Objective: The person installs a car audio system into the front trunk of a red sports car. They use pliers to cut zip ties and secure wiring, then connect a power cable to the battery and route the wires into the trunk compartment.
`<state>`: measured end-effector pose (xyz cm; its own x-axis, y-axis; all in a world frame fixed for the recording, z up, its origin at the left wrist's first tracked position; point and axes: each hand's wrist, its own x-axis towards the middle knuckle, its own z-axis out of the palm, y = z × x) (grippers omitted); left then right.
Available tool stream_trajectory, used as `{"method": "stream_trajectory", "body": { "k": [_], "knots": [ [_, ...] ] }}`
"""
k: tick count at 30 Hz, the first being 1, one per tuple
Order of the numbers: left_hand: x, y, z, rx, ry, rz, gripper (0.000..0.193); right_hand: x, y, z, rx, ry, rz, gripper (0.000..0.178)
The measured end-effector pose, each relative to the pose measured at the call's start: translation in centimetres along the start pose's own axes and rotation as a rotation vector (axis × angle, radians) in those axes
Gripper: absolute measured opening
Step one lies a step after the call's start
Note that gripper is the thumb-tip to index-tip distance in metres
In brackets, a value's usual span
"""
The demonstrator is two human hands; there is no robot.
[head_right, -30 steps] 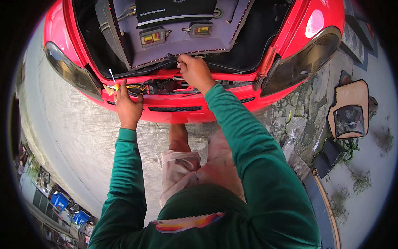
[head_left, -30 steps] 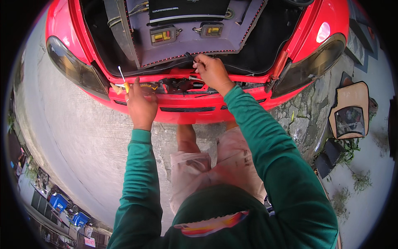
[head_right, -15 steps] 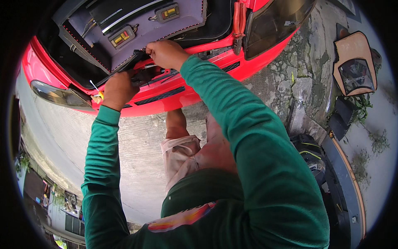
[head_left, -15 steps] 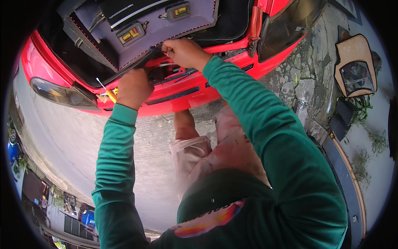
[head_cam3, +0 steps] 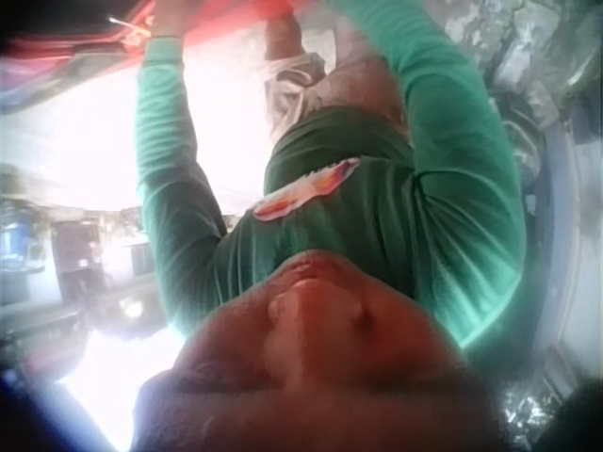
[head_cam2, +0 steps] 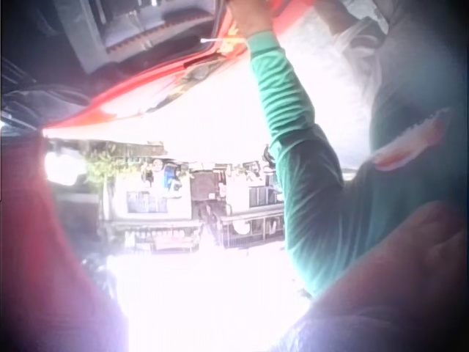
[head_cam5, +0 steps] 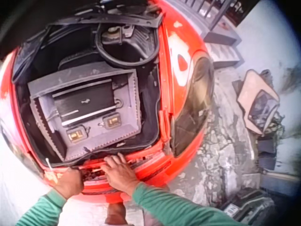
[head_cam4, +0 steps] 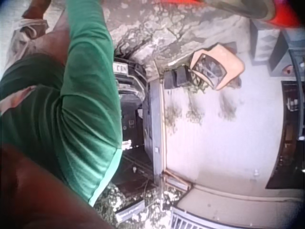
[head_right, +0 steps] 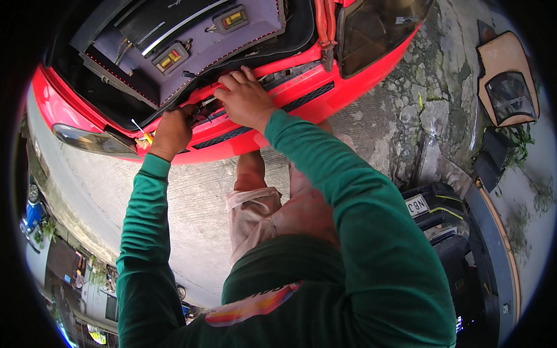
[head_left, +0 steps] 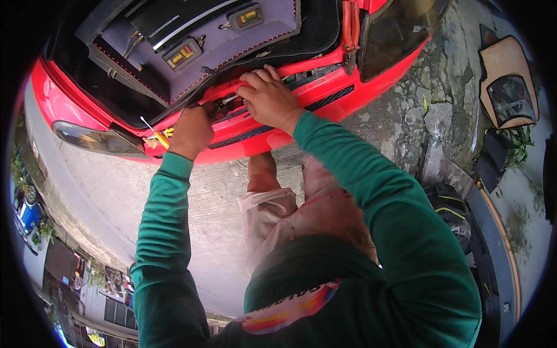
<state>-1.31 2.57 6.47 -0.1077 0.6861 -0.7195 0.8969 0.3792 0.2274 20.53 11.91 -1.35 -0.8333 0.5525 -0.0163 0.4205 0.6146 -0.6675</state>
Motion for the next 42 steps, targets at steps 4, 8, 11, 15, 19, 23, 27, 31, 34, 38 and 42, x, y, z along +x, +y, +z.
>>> {"method": "stream_trajectory", "body": {
  "k": [4,8,11,15,19,23,27,31,34,38,42],
  "knots": [
    [-1.2,0.6,0.6,0.147,0.114,0.046,0.049,0.9,0.2,0.7,-0.027,0.006,0.002,0.015],
    [-2.8,2.3,1.7,0.170,0.178,-0.012,0.054,1.3,0.3,1.1,-0.098,-0.083,0.003,0.012],
    [-3.6,2.6,2.8,0.117,0.290,-0.029,0.054,1.4,0.3,1.8,-0.134,-0.062,-0.031,0.013],
    [-4.0,3.1,3.7,0.087,0.433,-0.042,0.050,1.4,0.4,2.5,-0.133,0.036,-0.061,0.015],
    [-3.9,3.0,4.2,0.043,0.452,-0.082,0.044,1.3,0.5,2.7,-0.148,0.078,-0.066,0.020],
    [-4.3,2.1,4.7,-0.120,0.500,-0.118,0.047,1.5,0.3,2.7,-0.102,0.123,-0.086,0.017],
    [-4.2,2.8,5.1,-0.103,0.748,-0.301,0.067,1.3,1.0,2.8,-0.125,0.076,-0.075,0.018],
    [-3.6,1.0,8.1,-1.199,0.520,-0.566,0.066,1.6,0.4,2.7,-0.076,0.118,-0.078,0.017],
    [-3.3,2.9,10.7,-1.523,0.727,-0.492,0.047,1.6,0.7,2.6,-0.067,0.111,-0.079,0.017],
    [-3.4,5.3,11.6,-1.693,0.854,-0.525,0.048,1.6,0.8,2.5,-0.061,0.090,-0.068,0.018],
    [-2.5,5.5,12.2,-1.770,0.965,-0.471,0.049,1.7,0.6,2.2,-0.047,0.085,-0.058,0.018]
  ]
}}
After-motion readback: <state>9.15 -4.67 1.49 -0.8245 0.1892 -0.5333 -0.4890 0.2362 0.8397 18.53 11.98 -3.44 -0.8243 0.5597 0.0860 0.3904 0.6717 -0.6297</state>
